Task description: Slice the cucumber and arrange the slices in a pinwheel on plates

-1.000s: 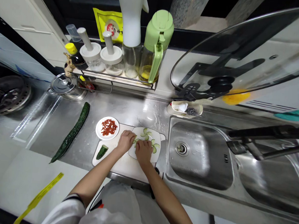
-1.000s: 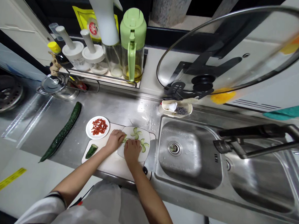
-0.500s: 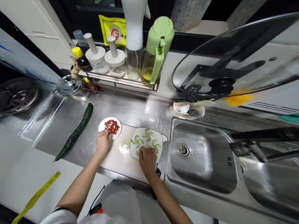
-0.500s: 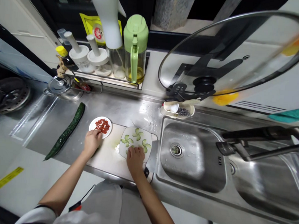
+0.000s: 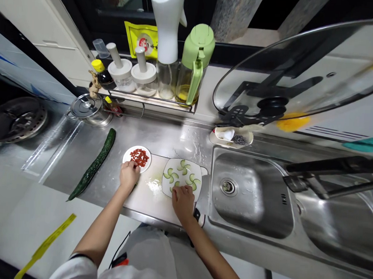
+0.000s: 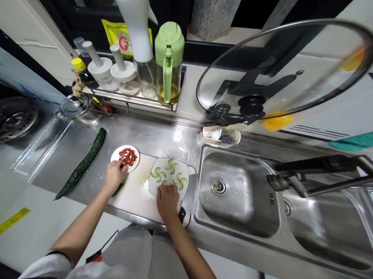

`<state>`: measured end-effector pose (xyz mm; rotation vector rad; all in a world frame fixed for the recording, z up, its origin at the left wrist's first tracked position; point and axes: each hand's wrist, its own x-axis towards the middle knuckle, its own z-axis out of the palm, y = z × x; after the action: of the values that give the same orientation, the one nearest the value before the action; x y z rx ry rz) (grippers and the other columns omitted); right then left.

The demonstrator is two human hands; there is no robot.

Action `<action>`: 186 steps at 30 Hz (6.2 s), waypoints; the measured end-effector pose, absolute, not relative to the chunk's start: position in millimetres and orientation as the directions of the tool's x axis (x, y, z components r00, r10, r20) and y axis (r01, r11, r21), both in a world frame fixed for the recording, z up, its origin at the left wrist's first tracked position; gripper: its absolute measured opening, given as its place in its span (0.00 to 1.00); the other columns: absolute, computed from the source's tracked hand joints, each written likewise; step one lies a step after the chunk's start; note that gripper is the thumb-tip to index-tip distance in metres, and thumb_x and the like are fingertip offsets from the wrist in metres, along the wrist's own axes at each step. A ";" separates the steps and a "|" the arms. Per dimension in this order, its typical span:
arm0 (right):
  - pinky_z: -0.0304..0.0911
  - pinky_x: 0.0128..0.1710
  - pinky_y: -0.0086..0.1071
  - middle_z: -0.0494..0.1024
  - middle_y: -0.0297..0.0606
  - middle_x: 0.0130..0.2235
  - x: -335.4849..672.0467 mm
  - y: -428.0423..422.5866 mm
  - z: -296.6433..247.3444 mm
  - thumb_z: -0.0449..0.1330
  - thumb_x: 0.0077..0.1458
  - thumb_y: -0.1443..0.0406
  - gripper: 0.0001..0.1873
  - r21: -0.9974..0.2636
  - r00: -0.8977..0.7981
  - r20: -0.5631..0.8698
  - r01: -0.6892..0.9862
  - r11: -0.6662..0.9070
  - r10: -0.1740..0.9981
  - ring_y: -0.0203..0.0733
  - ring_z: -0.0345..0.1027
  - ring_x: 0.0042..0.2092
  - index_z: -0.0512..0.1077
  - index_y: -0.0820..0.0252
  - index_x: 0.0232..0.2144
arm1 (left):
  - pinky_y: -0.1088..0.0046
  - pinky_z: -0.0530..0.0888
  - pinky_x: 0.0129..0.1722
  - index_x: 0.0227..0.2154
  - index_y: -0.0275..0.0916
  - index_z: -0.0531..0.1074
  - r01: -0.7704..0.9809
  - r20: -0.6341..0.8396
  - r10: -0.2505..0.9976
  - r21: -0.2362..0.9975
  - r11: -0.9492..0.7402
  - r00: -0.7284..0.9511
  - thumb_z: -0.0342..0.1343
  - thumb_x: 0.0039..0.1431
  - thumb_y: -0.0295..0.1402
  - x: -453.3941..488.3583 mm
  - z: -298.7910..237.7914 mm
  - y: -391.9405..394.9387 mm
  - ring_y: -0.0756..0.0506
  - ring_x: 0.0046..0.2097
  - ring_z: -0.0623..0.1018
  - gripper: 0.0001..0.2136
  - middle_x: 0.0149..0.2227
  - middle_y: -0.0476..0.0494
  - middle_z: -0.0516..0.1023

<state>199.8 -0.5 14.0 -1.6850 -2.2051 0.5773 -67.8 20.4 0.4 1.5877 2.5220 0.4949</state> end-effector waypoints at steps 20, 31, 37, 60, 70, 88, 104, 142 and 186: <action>0.49 0.38 0.32 0.75 0.37 0.34 204.2 4.2 11.0 0.54 0.59 0.65 0.10 -0.471 -0.254 -0.020 0.855 0.215 0.967 0.44 0.58 0.46 0.75 0.55 0.32 | 0.71 0.70 0.37 0.27 0.40 0.77 0.614 -0.013 0.915 0.738 0.281 -0.404 0.54 0.53 0.34 -0.4 19.2 6.3 0.47 0.35 0.75 0.07 0.32 0.46 0.79; 0.47 0.44 0.34 0.75 0.36 0.33 197.9 28.5 5.4 0.53 0.58 0.65 0.10 -0.505 -0.245 -0.008 0.838 0.207 0.970 0.44 0.57 0.45 0.75 0.57 0.33 | 0.68 0.68 0.40 0.23 0.40 0.76 0.668 -0.019 0.961 0.715 0.207 -0.277 0.54 0.55 0.30 58.7 5.5 23.3 0.47 0.33 0.73 0.08 0.26 0.46 0.76; 0.47 0.42 0.34 0.75 0.37 0.34 189.1 36.7 2.8 0.52 0.58 0.66 0.11 -0.510 -0.244 0.004 0.834 0.212 0.970 0.44 0.56 0.44 0.75 0.57 0.37 | 0.68 0.67 0.40 0.23 0.39 0.75 0.724 -0.018 0.969 0.662 0.196 -0.246 0.53 0.55 0.28 60.2 0.6 26.6 0.47 0.33 0.72 0.09 0.25 0.45 0.75; 0.48 0.39 0.35 0.74 0.36 0.35 176.0 47.7 -12.7 0.55 0.56 0.67 0.09 -0.525 -0.246 0.029 0.821 0.224 0.969 0.44 0.55 0.42 0.76 0.55 0.36 | 0.66 0.69 0.45 0.33 0.38 0.77 0.777 0.042 0.978 0.615 0.136 -0.204 0.53 0.55 0.26 52.1 -0.7 19.4 0.45 0.39 0.72 0.08 0.33 0.42 0.76; 0.48 0.38 0.34 0.75 0.36 0.34 176.4 46.5 -10.9 0.56 0.54 0.68 0.09 -0.539 -0.234 0.074 0.808 0.236 0.969 0.45 0.55 0.43 0.76 0.55 0.35 | 0.65 0.70 0.47 0.35 0.39 0.76 0.681 0.037 0.961 0.713 0.167 -0.275 0.53 0.56 0.28 36.1 -1.5 10.0 0.45 0.42 0.74 0.08 0.37 0.43 0.77; 0.49 0.40 0.35 0.75 0.37 0.35 187.4 38.6 -5.3 0.55 0.55 0.68 0.12 -0.503 -0.258 0.083 0.823 0.264 0.963 0.45 0.56 0.44 0.75 0.56 0.40 | 0.66 0.70 0.44 0.37 0.39 0.76 0.753 0.087 0.887 0.570 0.330 -0.454 0.52 0.56 0.35 -32.3 18.4 -13.0 0.43 0.41 0.74 0.10 0.37 0.41 0.76; 0.49 0.40 0.35 0.75 0.39 0.36 194.3 27.1 -9.0 0.54 0.56 0.66 0.12 -0.513 -0.251 0.018 0.828 0.224 0.968 0.46 0.56 0.45 0.76 0.58 0.39 | 0.65 0.67 0.48 0.38 0.36 0.75 0.779 -0.026 0.806 0.241 0.579 -0.591 0.48 0.56 0.36 -75.6 16.7 -3.2 0.40 0.43 0.74 0.15 0.37 0.36 0.77; 0.50 0.45 0.36 0.76 0.38 0.34 203.4 26.8 -4.1 0.54 0.56 0.67 0.11 -0.517 -0.253 0.070 0.818 0.252 0.965 0.45 0.58 0.44 0.77 0.57 0.37 | 0.72 0.68 0.40 0.24 0.40 0.76 0.691 -0.144 0.805 0.440 0.573 -0.575 0.52 0.54 0.37 -70.7 27.8 -2.1 0.45 0.37 0.76 0.10 0.33 0.44 0.78; 0.49 0.40 0.36 0.74 0.40 0.40 223.8 78.1 2.3 0.55 0.55 0.67 0.15 -0.489 -0.100 -0.020 0.869 0.078 0.995 0.48 0.53 0.47 0.74 0.55 0.45 | 0.73 0.71 0.42 0.33 0.39 0.78 0.791 -0.126 0.982 0.610 -0.036 0.142 0.53 0.56 0.29 72.6 10.2 108.4 0.47 0.38 0.74 0.08 0.34 0.43 0.75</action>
<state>223.8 78.1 2.3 -1.8572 -2.0430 0.5531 72.6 108.4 10.2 1.8730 1.6937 0.4474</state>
